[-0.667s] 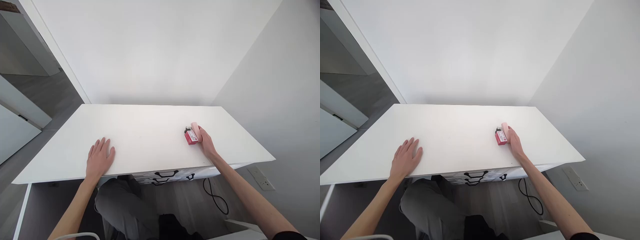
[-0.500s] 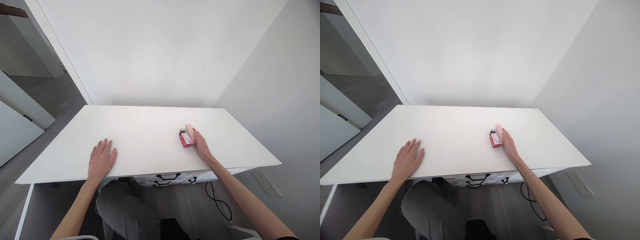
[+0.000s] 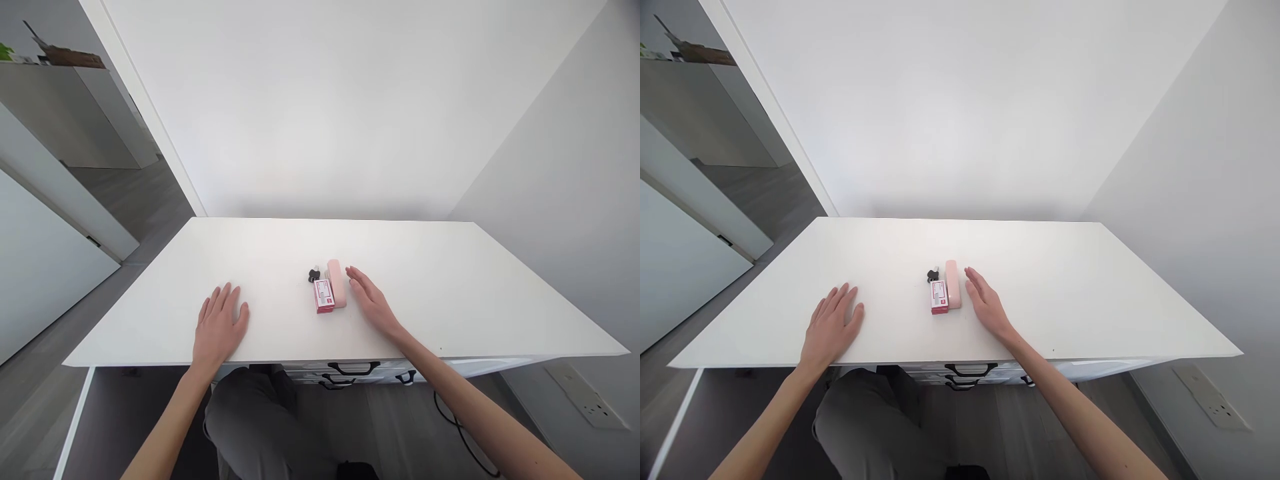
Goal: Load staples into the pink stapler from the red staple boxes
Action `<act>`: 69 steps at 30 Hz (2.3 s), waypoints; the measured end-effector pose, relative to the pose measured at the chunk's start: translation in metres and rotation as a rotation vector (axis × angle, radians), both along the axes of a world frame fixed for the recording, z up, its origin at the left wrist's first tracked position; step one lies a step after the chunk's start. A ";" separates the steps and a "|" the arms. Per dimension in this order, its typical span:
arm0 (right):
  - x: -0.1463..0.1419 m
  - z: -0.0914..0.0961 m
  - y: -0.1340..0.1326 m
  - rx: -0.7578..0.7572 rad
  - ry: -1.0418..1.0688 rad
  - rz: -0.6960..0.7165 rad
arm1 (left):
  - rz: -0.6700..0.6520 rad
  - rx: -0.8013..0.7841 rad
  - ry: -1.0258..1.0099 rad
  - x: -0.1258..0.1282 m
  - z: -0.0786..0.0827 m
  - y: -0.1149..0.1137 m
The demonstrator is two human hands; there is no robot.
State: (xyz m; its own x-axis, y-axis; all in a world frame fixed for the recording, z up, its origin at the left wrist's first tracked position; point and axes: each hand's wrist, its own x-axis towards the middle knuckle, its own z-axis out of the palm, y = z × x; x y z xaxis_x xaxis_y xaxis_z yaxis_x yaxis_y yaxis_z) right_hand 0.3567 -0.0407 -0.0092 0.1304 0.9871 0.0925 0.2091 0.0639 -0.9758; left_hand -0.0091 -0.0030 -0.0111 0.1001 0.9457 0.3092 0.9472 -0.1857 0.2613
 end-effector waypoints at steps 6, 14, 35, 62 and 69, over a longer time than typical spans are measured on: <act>-0.005 -0.003 0.000 0.038 -0.033 -0.056 | -0.282 0.018 -0.015 0.026 0.019 0.011; -0.007 -0.003 0.003 0.034 0.020 -0.099 | -0.661 0.030 0.172 0.114 0.046 0.061; -0.008 0.000 0.003 0.024 0.040 -0.102 | 0.178 -0.009 -0.289 -0.001 0.028 0.116; -0.007 -0.003 0.002 0.066 -0.013 -0.104 | 0.162 0.013 -0.300 -0.010 0.029 0.110; -0.007 -0.005 0.004 0.080 -0.024 -0.089 | 0.238 0.020 -0.369 -0.012 0.028 0.116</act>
State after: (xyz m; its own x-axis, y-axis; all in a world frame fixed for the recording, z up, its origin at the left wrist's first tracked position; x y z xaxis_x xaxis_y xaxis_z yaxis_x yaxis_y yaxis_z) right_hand 0.3502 -0.0365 -0.0144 0.2140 0.9612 0.1742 0.2404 0.1211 -0.9631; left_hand -0.0216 0.1128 0.0169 -0.2401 0.9228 0.3015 0.8083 0.0180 0.5885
